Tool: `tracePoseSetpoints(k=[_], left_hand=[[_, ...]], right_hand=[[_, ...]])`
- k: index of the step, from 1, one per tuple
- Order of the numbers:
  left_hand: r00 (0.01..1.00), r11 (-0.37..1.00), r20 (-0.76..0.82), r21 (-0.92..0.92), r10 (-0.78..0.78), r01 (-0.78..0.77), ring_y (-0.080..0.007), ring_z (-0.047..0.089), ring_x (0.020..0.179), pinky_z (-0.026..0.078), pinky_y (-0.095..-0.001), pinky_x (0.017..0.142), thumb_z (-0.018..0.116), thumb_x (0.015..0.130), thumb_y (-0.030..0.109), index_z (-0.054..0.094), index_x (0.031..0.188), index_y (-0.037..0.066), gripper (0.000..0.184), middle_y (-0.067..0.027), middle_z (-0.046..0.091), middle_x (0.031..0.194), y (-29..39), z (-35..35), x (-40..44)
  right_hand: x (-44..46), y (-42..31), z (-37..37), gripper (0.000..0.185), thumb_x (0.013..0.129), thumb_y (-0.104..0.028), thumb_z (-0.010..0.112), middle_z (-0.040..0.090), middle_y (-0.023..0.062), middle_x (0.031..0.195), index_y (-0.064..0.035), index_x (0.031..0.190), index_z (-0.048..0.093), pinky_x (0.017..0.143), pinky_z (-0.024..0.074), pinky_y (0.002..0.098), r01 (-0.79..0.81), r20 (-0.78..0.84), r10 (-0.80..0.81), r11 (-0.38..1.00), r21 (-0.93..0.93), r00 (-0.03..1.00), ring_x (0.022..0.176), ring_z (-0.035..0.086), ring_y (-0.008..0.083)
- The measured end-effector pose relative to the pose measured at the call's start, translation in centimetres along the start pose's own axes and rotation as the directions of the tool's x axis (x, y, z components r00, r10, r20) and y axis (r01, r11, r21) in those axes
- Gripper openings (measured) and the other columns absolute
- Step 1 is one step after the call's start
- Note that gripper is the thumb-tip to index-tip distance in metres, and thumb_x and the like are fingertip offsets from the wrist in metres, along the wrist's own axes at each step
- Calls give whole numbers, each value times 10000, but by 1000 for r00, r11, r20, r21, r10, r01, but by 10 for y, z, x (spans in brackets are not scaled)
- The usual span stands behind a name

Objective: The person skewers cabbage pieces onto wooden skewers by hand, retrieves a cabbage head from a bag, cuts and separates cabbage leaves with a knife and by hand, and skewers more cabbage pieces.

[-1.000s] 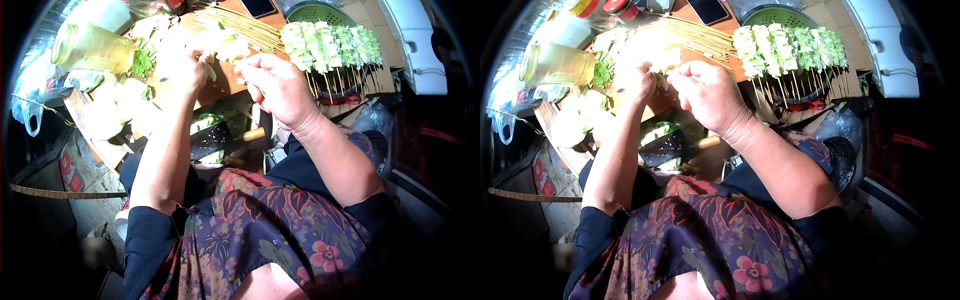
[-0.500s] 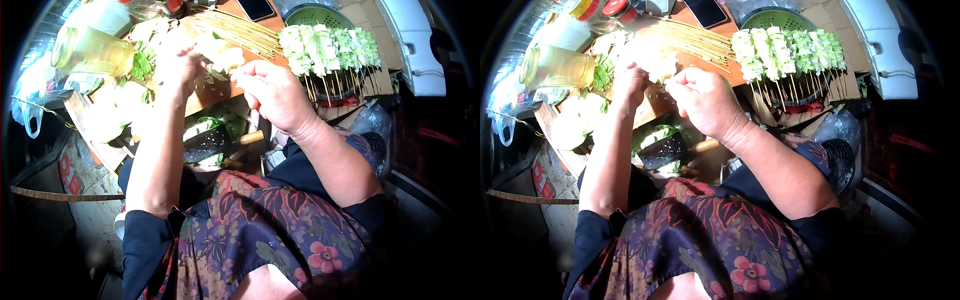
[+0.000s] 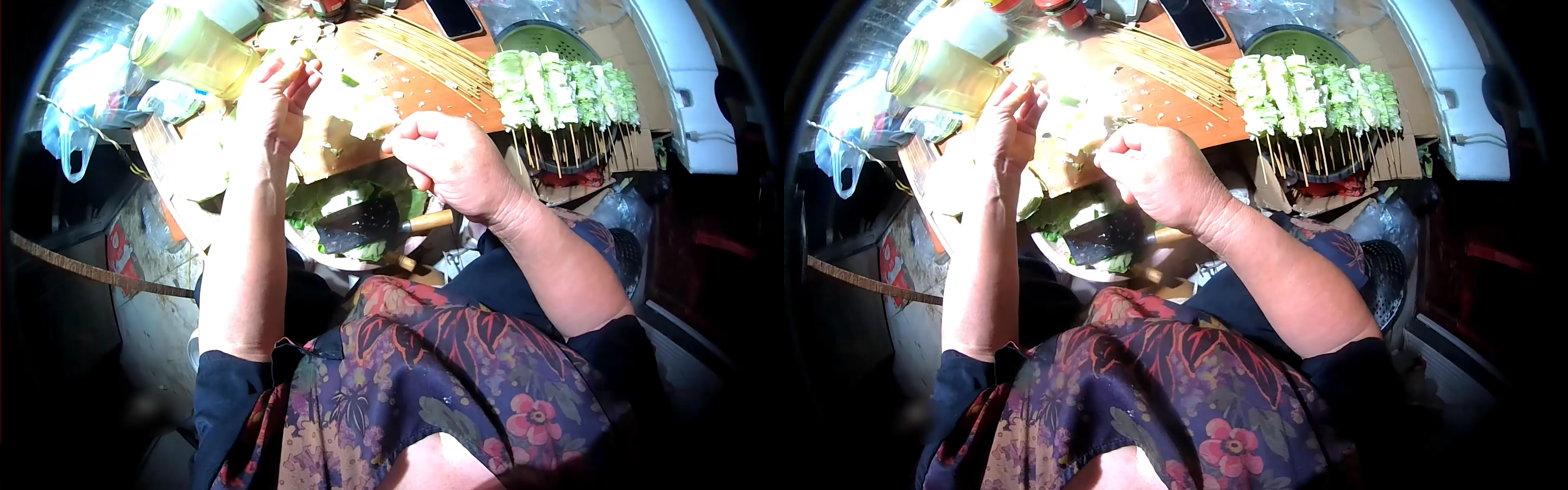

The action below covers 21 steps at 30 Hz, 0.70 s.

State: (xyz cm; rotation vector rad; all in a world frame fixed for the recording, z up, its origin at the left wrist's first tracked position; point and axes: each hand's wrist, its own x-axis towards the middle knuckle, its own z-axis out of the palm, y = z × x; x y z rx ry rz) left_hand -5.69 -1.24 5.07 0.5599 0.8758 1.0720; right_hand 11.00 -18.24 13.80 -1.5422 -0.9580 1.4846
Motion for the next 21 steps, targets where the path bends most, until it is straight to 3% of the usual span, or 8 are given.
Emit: tracePoseSetpoints(k=[2, 6, 9, 11, 12, 14, 21], left_hand=[[991, 992, 122, 111, 47, -60, -233, 660, 869, 590, -322, 765, 595, 896, 37, 528, 1180, -31, 300, -161, 626, 1053, 8, -2, -6], [982, 965, 155, 220, 108, -141, -217, 653, 884, 576, -330, 798, 600, 890, 28, 528, 1225, -3, 343, -124, 624, 1073, 15, -5, -13], [984, 954, 151, 268, 96, -134, -196, 642, 910, 561, -320, 794, 598, 883, 25, 535, 1230, 11, 353, -100, 624, 1082, 16, 2, -27], [997, 968, 77, 250, -28, 8, -173, 627, 915, 554, -315, 762, 596, 868, 25, 551, 1220, 20, 355, -87, 630, 1071, 14, 3, -34], [980, 979, 188, 202, -62, 23, -157, 614, 888, 546, -314, 753, 575, 866, 45, 571, 1205, 34, 339, -89, 598, 1110, 10, 4, -41], [979, 981, 187, 188, -83, 47, -185, 621, 900, 540, -353, 793, 516, 892, 55, 549, 1182, 39, 292, -67, 608, 1023, 7, 8, -46], [986, 937, 164, 347, -19, -39, -169, 602, 914, 524, -371, 839, 504, 884, 63, 583, 1133, 27, 264, -59, 603, 1019, 8, 18, -57]], right_hand=[[1, 2, 2, 169, 928, -146, 550, 497, -47, 598, -2, 961, 634, 421, 319, 160, -7, 16, 6, 999, 41, 1000, 491, 429, 5], [2, 3, 6, 166, 926, -139, 553, 483, -49, 592, 5, 962, 629, 412, 301, 162, -38, 53, 31, 991, 125, 998, 472, 402, 7], [3, 2, 10, 161, 926, -141, 558, 474, -50, 587, 4, 952, 622, 414, 292, 165, -58, 58, 49, 985, 160, 997, 473, 395, 9], [11, 13, 12, 157, 926, -143, 559, 473, -49, 587, 2, 940, 618, 422, 297, 167, -8, 29, 3, 986, 166, 1000, 476, 398, 12], [13, 17, 12, 155, 925, -145, 561, 472, -48, 587, 0, 928, 614, 430, 302, 169, 42, 0, -42, 984, 171, 999, 480, 400, 14], [13, 17, 13, 152, 925, -144, 561, 476, -45, 591, -1, 918, 611, 438, 309, 172, 58, -24, -55, 987, 152, 998, 485, 406, 16], [10, 19, 13, 146, 929, -135, 551, 494, -35, 613, -1, 911, 606, 463, 344, 179, 52, -61, -50, 998, 22, 997, 513, 434, 22]])
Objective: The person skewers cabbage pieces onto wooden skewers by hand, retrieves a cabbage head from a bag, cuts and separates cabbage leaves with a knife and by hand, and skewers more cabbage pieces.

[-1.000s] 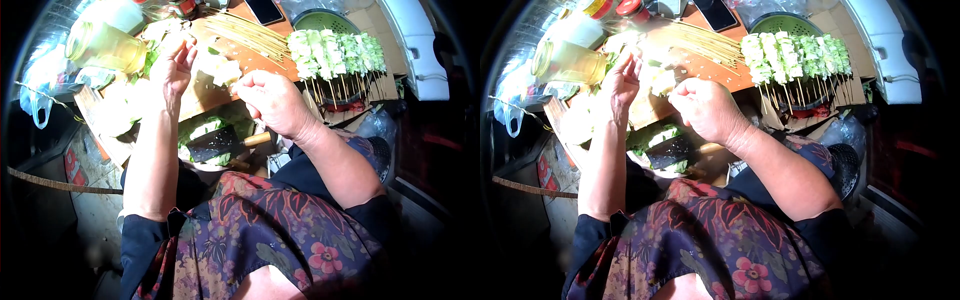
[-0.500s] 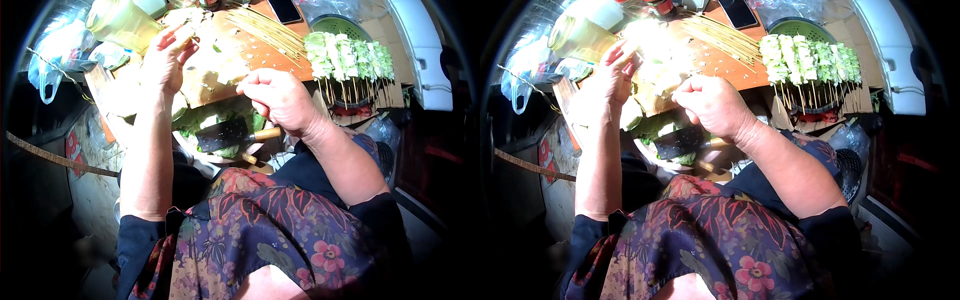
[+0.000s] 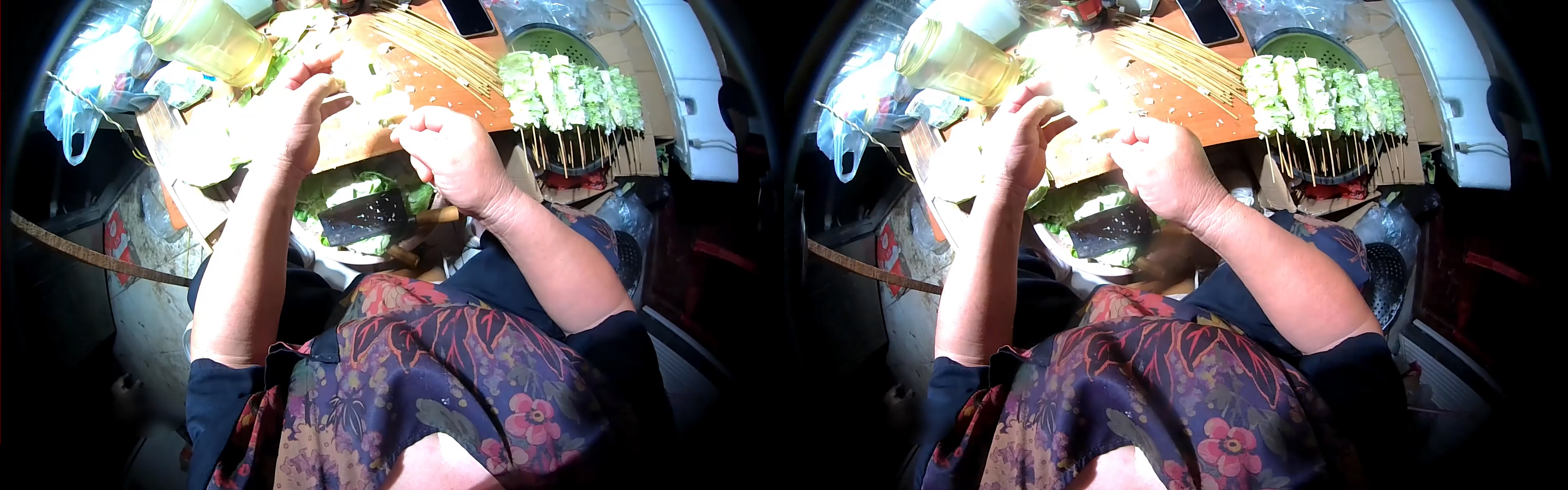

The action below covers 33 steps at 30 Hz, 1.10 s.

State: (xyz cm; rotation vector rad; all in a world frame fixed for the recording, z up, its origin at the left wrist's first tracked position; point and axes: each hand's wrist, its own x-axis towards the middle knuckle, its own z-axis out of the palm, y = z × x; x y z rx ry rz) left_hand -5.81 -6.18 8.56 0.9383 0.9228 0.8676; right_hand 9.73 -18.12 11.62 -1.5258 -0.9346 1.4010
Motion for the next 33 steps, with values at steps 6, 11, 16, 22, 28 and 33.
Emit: tracePoseSetpoints(k=[6, 11, 16, 22, 28, 33], left_hand=[[999, 999, 35, 5, 39, -39, -181, 579, 966, 521, -340, 864, 524, 865, 34, 577, 1178, 2, 319, -102, 552, 1120, -4, -2, 0], [991, 984, -24, 128, 130, -126, -164, 611, 901, 518, -333, 833, 499, 871, 64, 536, 1219, 32, 352, -82, 581, 1102, 0, -2, 2], [998, 973, -68, 233, 15, 2, -184, 635, 860, 515, -319, 811, 490, 862, 55, 499, 1266, 23, 406, -117, 567, 1147, 7, -13, 5], [983, 258, -60, 966, 172, 14, -280, 636, 980, 481, -354, 883, 602, 752, 154, 618, 1144, 66, 402, -160, 662, 1073, 14, -49, -1], [993, -130, -28, 991, 116, 43, -306, 601, 941, 465, -435, 837, 678, 727, 236, 651, 1098, 92, 399, -159, 653, 929, -21, -121, -4], [980, -263, -151, 948, 129, 181, -301, 633, 866, 487, -420, 792, 686, 764, 289, 640, 1016, 26, 367, -176, 661, 863, -19, -153, -23]], right_hand=[[2, 10, 2, 144, 936, -137, 544, 509, -39, 634, -5, 921, 601, 502, 375, 179, 39, 12, -40, 998, 57, 999, 540, 454, 28], [8, 8, -1, 132, 936, -148, 548, 511, -40, 635, -29, 930, 605, 527, 395, 189, 64, 11, -63, 995, -76, 998, 555, 471, 29], [15, 18, -11, 140, 928, -164, 557, 520, -35, 627, -32, 930, 604, 535, 406, 207, 74, -34, -80, 987, -139, 996, 558, 490, 37], [49, 72, -44, 153, 907, -172, 552, 592, 14, 613, -42, 907, 633, 569, 450, 252, 78, -185, -233, 796, -600, 955, 561, 558, 81], [60, 95, -64, 184, 868, -260, 560, 674, 141, 906, -119, 953, 642, 784, 487, 399, -137, -315, -118, 721, -679, 942, 884, 636, 326], [56, 85, -61, 260, 858, -246, 548, 660, 159, 1007, -113, 1068, 625, 854, 472, 411, -271, -346, -36, 548, -791, 937, 983, 615, 327]])
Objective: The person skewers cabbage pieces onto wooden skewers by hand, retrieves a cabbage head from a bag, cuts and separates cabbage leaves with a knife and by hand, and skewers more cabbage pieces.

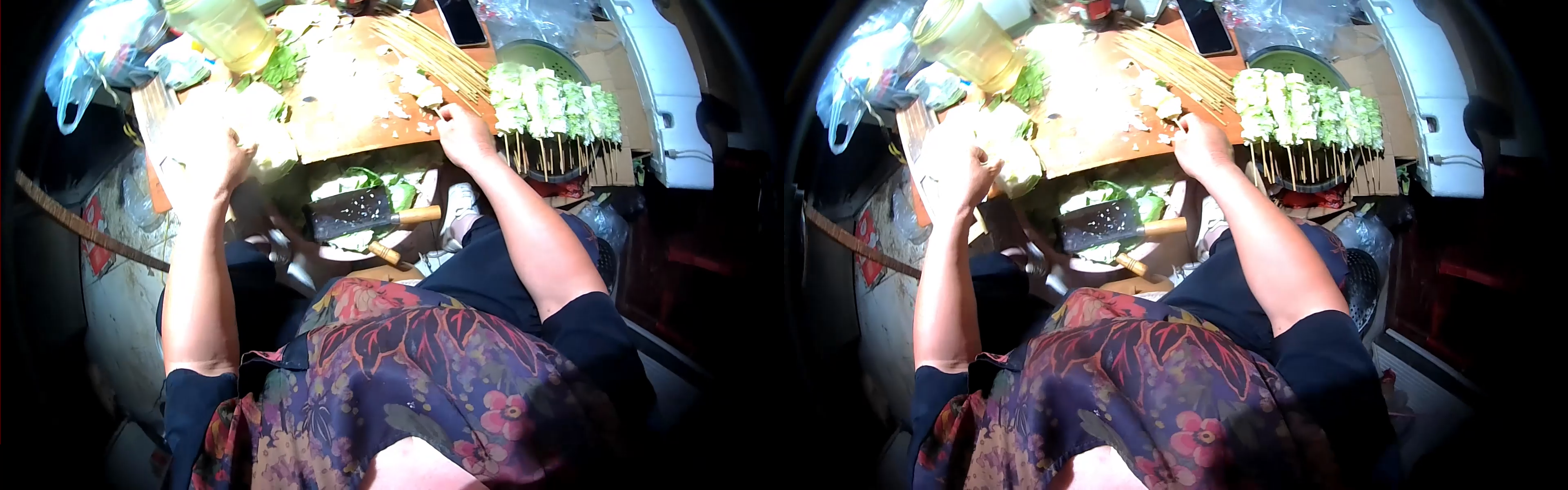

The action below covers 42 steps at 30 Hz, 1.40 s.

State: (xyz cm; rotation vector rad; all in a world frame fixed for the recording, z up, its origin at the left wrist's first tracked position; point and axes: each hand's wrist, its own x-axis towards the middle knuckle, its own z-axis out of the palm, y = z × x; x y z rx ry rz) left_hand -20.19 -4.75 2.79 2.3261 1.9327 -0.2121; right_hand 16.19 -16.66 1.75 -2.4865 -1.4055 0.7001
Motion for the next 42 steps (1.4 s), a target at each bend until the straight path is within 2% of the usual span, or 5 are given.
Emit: tracePoseSetpoints(k=[6, 13, 23, 37, 42], left_hand=[[999, 928, -1, -370, 47, -44, -274, 658, 765, 513, -393, 717, 692, 796, 293, 628, 951, -28, 362, -178, 668, 797, 4, 22, -13], [979, 661, 175, -723, -107, 202, -132, 597, 571, 492, -258, 507, 680, 793, 146, 597, 1027, -2, 288, -101, 641, 752, 5, 56, -2], [894, 473, 439, -771, -90, 426, -105, 573, 579, 507, -237, 529, 676, 803, 157, 589, 1055, -8, 313, -66, 634, 787, 46, 25, -14], [932, 435, 362, -837, -14, 332, -109, 534, 484, 469, -258, 437, 713, 779, 203, 589, 898, 29, 245, -41, 575, 638, 89, 25, 10], [944, 430, 320, -843, -82, 323, -130, 531, 475, 468, -269, 444, 711, 742, 202, 586, 864, 0, 268, -70, 584, 648, 101, 26, 12]], right_hand=[[-43, -22, -5, 328, 812, -169, 558, 600, 173, 997, -33, 1110, 561, 873, 474, 418, 446, -31, -466, 863, -239, 884, 951, 591, 333], [-81, -10, 58, 241, 798, -130, 560, 609, 164, 1062, -54, 1019, 620, 905, 477, 406, 536, 535, -339, 801, -268, 774, 1067, 583, 315], [-82, 7, 78, 284, 765, -138, 563, 648, 142, 1047, -68, 1029, 638, 866, 483, 404, 631, 592, -369, 705, -324, 717, 1031, 615, 302], [-88, -33, -35, 513, 829, -177, 633, 601, 50, 794, -70, 1303, 467, 662, 496, 271, 215, 328, -380, 871, 442, 865, 677, 592, 105], [-91, -49, -12, 525, 818, -325, 602, 635, 204, 992, -51, 1255, 507, 842, 480, 368, 29, 457, -291, 866, 499, 840, 932, 627, 318]])
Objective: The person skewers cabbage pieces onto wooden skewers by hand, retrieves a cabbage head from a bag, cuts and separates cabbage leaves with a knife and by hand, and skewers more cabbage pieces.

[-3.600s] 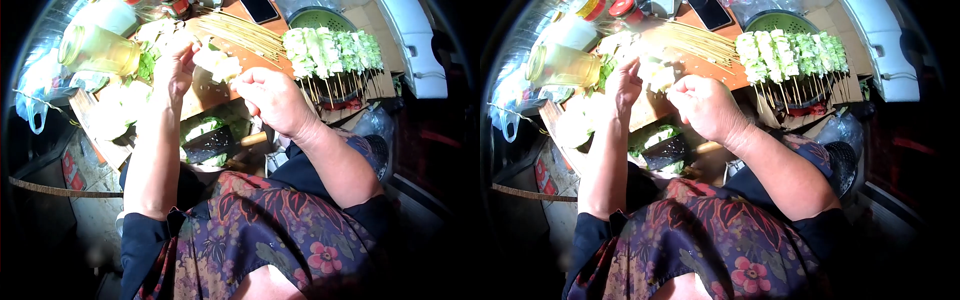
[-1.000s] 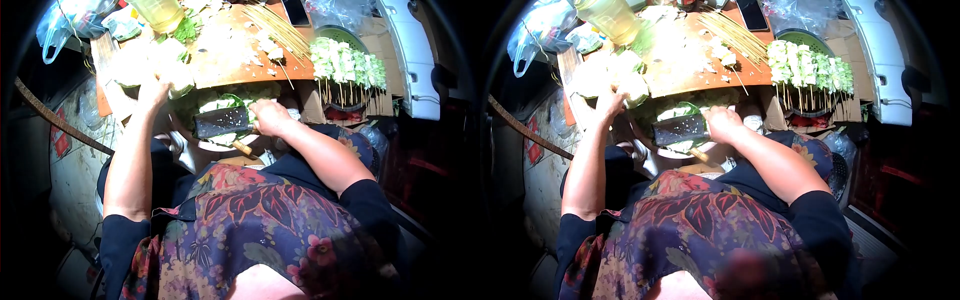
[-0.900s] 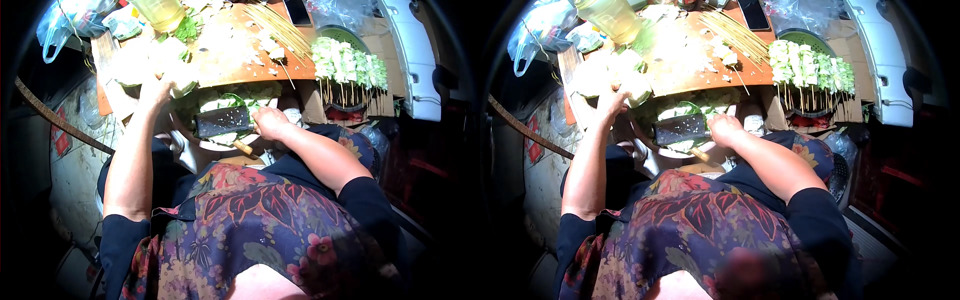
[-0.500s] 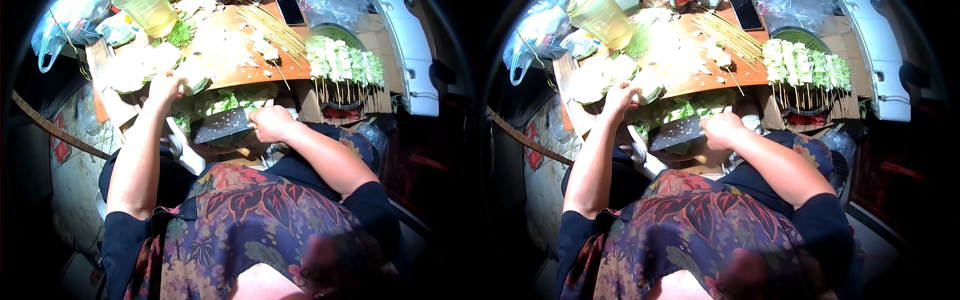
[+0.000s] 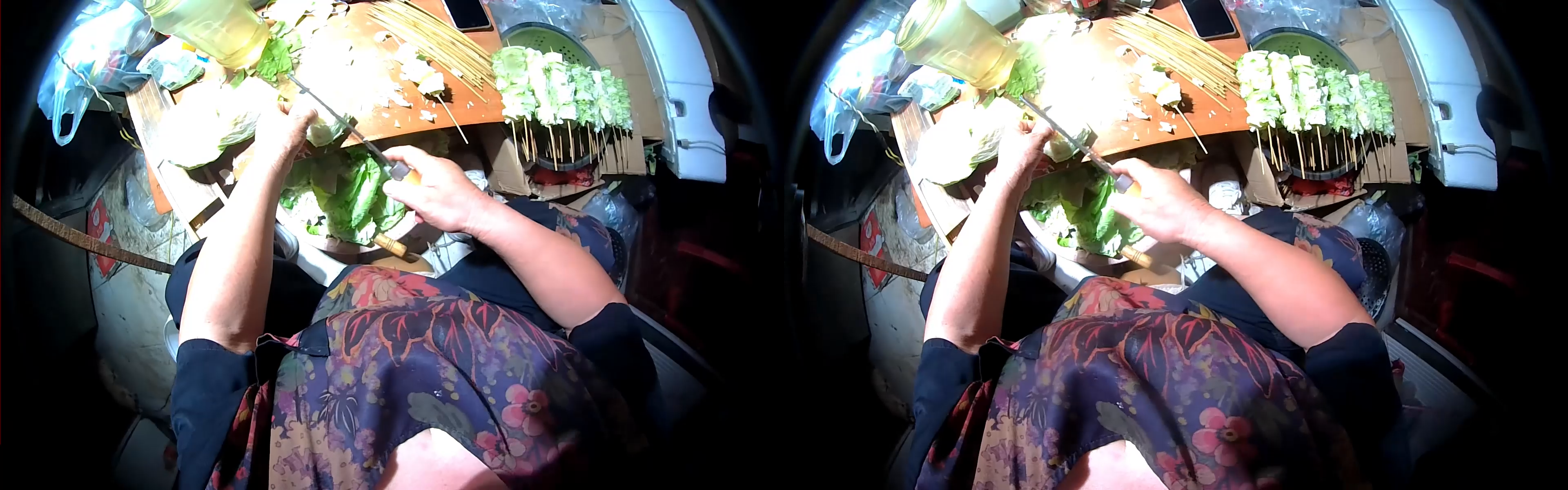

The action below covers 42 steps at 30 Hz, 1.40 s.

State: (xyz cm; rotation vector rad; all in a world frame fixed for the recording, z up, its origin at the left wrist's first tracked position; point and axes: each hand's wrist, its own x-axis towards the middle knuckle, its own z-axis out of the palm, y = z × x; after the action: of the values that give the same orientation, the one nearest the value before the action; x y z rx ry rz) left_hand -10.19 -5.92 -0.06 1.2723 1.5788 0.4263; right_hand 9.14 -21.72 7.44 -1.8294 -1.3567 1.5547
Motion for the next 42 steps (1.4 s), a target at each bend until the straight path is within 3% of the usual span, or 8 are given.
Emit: tracePoseSetpoints(k=[2, 9, 11, 21, 23, 29, 40, 42], left_hand=[[999, 998, -32, -62, -3, 1, -146, 542, 472, 455, -278, 444, 709, 706, 184, 587, 836, -33, 281, -101, 601, 657, 3, 1, -1], [999, 998, 31, -64, 24, -22, -152, 552, 510, 454, -295, 460, 693, 740, 174, 586, 915, -34, 293, -104, 614, 703, -5, 0, 13], [999, 998, 45, -57, 24, -21, -154, 555, 516, 454, -296, 461, 691, 750, 168, 585, 920, -29, 281, -101, 615, 712, -8, 1, 16], [997, 997, 40, 35, -66, 64, -167, 571, 534, 476, -310, 474, 707, 777, 164, 545, 939, -4, 284, -105, 620, 729, 1, -1, 14], [996, 997, 51, 39, -70, 68, -166, 575, 541, 481, -311, 481, 703, 783, 166, 546, 940, -5, 280, -106, 624, 732, 1, 0, 14], [998, 996, 41, 75, -47, 44, -202, 633, 634, 520, -329, 573, 701, 790, 194, 564, 987, -12, 316, -137, 648, 779, -2, -3, 7], [865, 349, 116, 883, 487, -315, -348, 546, 1091, 419, -409, 965, 649, 780, 175, 595, 1071, 34, 327, -193, 592, 1131, 32, -23, -20], [550, 254, 267, 674, 791, -693, -348, 548, 1073, 419, -421, 954, 623, 737, 71, 587, 1018, 55, 284, -150, 597, 1111, 25, -11, -3]], right_hand=[[5, 4, 9, 434, 869, -199, 599, 567, 29, 677, -54, 1263, 486, 522, 467, 250, 16, -1, -16, 998, 53, 1000, 531, 537, 93], [5, -4, 9, 439, 880, -214, 586, 568, 30, 659, -38, 1266, 474, 528, 475, 265, -6, 13, 5, 1000, 25, 1000, 522, 539, 102], [6, -11, 6, 503, 865, -290, 558, 641, 222, 912, -12, 1273, 461, 815, 490, 383, -70, 66, 75, 995, -70, 995, 885, 630, 339], [27, -27, 1, 462, 876, -264, 536, 638, 227, 845, 78, 1182, 480, 747, 504, 394, -30, 133, 48, 990, -137, 990, 802, 635, 351], [37, -26, 5, 458, 871, -247, 567, 576, 99, 670, -13, 1254, 479, 551, 489, 325, -148, 109, 159, 984, -98, 981, 549, 577, 186], [67, 5, 35, 471, 862, -261, 565, 642, 145, 777, -27, 1265, 501, 728, 485, 356, 15, -15, -17, 993, -115, 1000, 743, 624, 256], [35, -12, 14, 544, 877, -255, 611, 547, 22, 700, -24, 1339, 442, 530, 441, 259, 125, -104, -106, 974, 188, 989, 555, 502, 99], [30, -20, 6, 530, 885, -251, 613, 520, -2, 680, -22, 1331, 441, 482, 427, 221, 141, -138, -104, 946, 291, 985, 513, 477, 66]])
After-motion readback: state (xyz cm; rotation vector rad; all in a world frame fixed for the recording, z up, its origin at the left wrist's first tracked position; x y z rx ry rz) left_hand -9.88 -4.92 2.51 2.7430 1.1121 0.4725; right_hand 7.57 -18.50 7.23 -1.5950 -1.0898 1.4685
